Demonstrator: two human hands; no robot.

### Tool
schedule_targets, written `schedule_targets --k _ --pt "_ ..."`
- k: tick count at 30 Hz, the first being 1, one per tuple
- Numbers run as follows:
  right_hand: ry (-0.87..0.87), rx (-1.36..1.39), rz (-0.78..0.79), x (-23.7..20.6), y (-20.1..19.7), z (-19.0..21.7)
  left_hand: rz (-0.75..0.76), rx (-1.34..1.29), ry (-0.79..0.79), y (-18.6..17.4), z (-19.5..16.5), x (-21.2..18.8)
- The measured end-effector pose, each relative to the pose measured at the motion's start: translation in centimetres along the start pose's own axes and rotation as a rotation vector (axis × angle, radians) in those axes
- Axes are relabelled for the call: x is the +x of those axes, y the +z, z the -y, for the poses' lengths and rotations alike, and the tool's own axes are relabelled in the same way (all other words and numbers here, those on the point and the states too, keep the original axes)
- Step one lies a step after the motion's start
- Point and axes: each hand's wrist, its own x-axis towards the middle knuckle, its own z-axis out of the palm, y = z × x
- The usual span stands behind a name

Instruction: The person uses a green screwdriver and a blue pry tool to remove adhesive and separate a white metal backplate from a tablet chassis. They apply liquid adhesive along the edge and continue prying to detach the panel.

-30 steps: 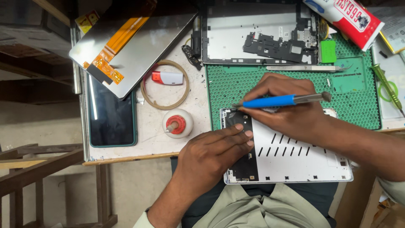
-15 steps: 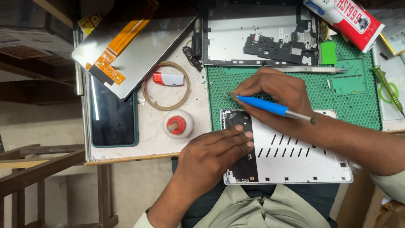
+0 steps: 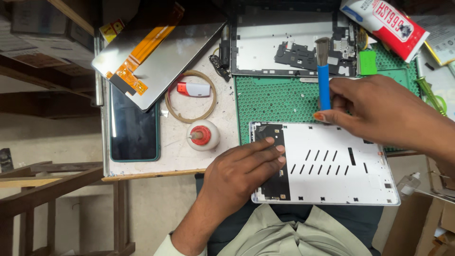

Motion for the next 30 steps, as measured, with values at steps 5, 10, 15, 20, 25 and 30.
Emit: schedule_targets --k 5,10,15,20,25,30 --pt "-0.087 0.1 -0.17 -0.6 0.6 -0.6 -0.089 -0.066 0.13 -0.3 -2.1 0.7" --pt "-0.162 0.064 -0.4 -2.5 0.4 -1.3 -0.106 -0.208 0.217 -1.4 -6.0 1.1" --pt "-0.44 0.529 -0.575 -7.4 0.6 -3.2 -0.057 -0.623 0.268 -2.1 -9.2 1.1" --pt "-0.763 0.843 -0.362 -13.2 2.5 -4.8 -0.02 -0.821 0.242 -1.9 -11.3 1.0" --pt "-0.822 0.978 -0.352 -15.1 2.9 -5.0 0.017 -0.811 0.226 -2.0 -12.8 1.0" --pt "-0.732 0.85 -0.336 -15.6 1.3 -4.6 0.002 -0.769 0.254 -1.7 -13.7 1.6"
